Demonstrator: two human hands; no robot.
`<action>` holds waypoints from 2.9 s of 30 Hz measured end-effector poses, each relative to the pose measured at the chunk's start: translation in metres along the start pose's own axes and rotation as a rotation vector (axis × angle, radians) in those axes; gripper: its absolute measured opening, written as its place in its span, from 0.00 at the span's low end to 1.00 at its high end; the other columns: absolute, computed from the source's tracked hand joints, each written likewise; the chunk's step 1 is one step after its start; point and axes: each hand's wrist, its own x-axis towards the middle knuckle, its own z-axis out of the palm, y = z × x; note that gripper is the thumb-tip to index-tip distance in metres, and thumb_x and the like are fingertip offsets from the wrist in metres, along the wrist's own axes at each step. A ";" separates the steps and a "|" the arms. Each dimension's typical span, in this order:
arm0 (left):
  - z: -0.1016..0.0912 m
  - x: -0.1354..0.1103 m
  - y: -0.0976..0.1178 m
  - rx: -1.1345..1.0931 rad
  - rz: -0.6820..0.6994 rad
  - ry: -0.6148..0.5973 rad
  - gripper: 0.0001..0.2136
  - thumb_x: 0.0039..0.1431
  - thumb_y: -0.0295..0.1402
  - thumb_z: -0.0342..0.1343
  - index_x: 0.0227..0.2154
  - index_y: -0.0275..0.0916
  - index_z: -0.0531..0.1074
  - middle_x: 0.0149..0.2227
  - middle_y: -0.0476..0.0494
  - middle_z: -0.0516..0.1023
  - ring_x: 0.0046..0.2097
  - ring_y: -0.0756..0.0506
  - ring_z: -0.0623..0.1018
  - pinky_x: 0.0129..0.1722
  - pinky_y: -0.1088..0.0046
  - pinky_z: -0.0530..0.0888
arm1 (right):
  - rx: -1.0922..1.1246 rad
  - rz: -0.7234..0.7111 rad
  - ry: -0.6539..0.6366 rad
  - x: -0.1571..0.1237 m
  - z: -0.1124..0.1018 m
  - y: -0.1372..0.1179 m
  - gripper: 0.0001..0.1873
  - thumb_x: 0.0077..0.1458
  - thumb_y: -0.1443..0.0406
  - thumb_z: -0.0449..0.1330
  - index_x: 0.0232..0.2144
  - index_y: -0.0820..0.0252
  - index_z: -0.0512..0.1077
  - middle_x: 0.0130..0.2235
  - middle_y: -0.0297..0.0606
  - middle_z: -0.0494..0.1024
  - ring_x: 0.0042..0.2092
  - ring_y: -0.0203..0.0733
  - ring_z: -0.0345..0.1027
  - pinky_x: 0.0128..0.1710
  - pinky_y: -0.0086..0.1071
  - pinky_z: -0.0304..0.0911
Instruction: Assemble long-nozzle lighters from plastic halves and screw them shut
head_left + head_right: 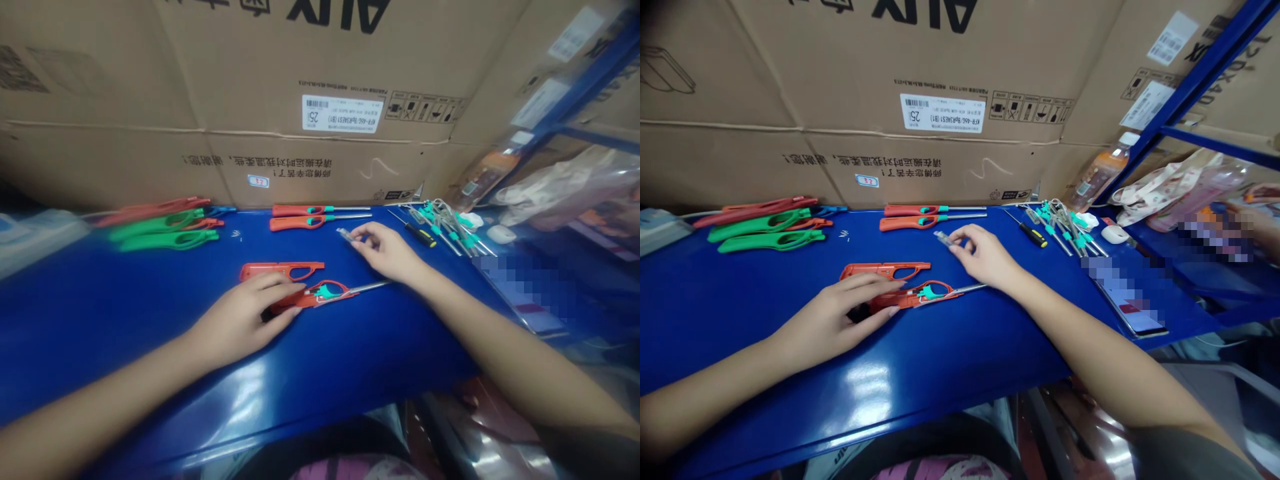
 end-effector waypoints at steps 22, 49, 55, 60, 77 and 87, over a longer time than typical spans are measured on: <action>0.005 0.004 0.019 -0.463 -0.127 0.272 0.13 0.65 0.35 0.61 0.51 0.42 0.78 0.51 0.44 0.83 0.51 0.45 0.81 0.55 0.71 0.75 | 0.412 -0.487 -0.262 -0.050 0.013 -0.057 0.10 0.64 0.67 0.60 0.48 0.59 0.74 0.44 0.39 0.74 0.37 0.34 0.68 0.36 0.29 0.67; -0.004 0.000 0.017 -0.212 -0.102 0.049 0.07 0.72 0.35 0.50 0.44 0.40 0.70 0.41 0.46 0.80 0.40 0.48 0.80 0.42 0.73 0.75 | 0.267 -0.323 -0.339 -0.038 0.005 -0.042 0.04 0.60 0.66 0.63 0.33 0.60 0.76 0.27 0.29 0.71 0.24 0.28 0.56 0.25 0.26 0.54; -0.004 0.003 0.016 -0.254 -0.152 0.058 0.13 0.73 0.38 0.48 0.42 0.40 0.78 0.41 0.47 0.84 0.40 0.47 0.82 0.42 0.75 0.75 | 0.387 -0.181 -0.435 -0.035 0.008 -0.040 0.07 0.59 0.62 0.63 0.33 0.61 0.76 0.24 0.28 0.68 0.23 0.29 0.55 0.23 0.26 0.52; 0.000 0.000 0.015 -0.282 -0.234 0.008 0.11 0.73 0.39 0.48 0.51 0.40 0.68 0.35 0.49 0.81 0.34 0.48 0.80 0.34 0.74 0.73 | 0.456 -0.136 -0.489 -0.034 0.012 -0.036 0.09 0.59 0.60 0.64 0.33 0.62 0.76 0.22 0.27 0.65 0.23 0.29 0.53 0.22 0.25 0.50; 0.004 0.005 0.011 -0.219 -0.042 0.013 0.08 0.71 0.35 0.53 0.44 0.39 0.75 0.41 0.45 0.82 0.40 0.47 0.81 0.43 0.72 0.75 | 0.609 -0.205 -0.525 -0.031 0.014 -0.036 0.10 0.58 0.60 0.65 0.34 0.62 0.80 0.34 0.37 0.78 0.31 0.33 0.67 0.29 0.29 0.62; 0.006 0.006 0.008 -0.190 -0.027 0.000 0.10 0.71 0.37 0.52 0.46 0.39 0.76 0.42 0.43 0.83 0.41 0.46 0.81 0.41 0.71 0.75 | 0.538 -0.236 -0.546 -0.032 0.013 -0.039 0.10 0.60 0.62 0.63 0.36 0.62 0.80 0.33 0.37 0.78 0.29 0.32 0.63 0.27 0.27 0.58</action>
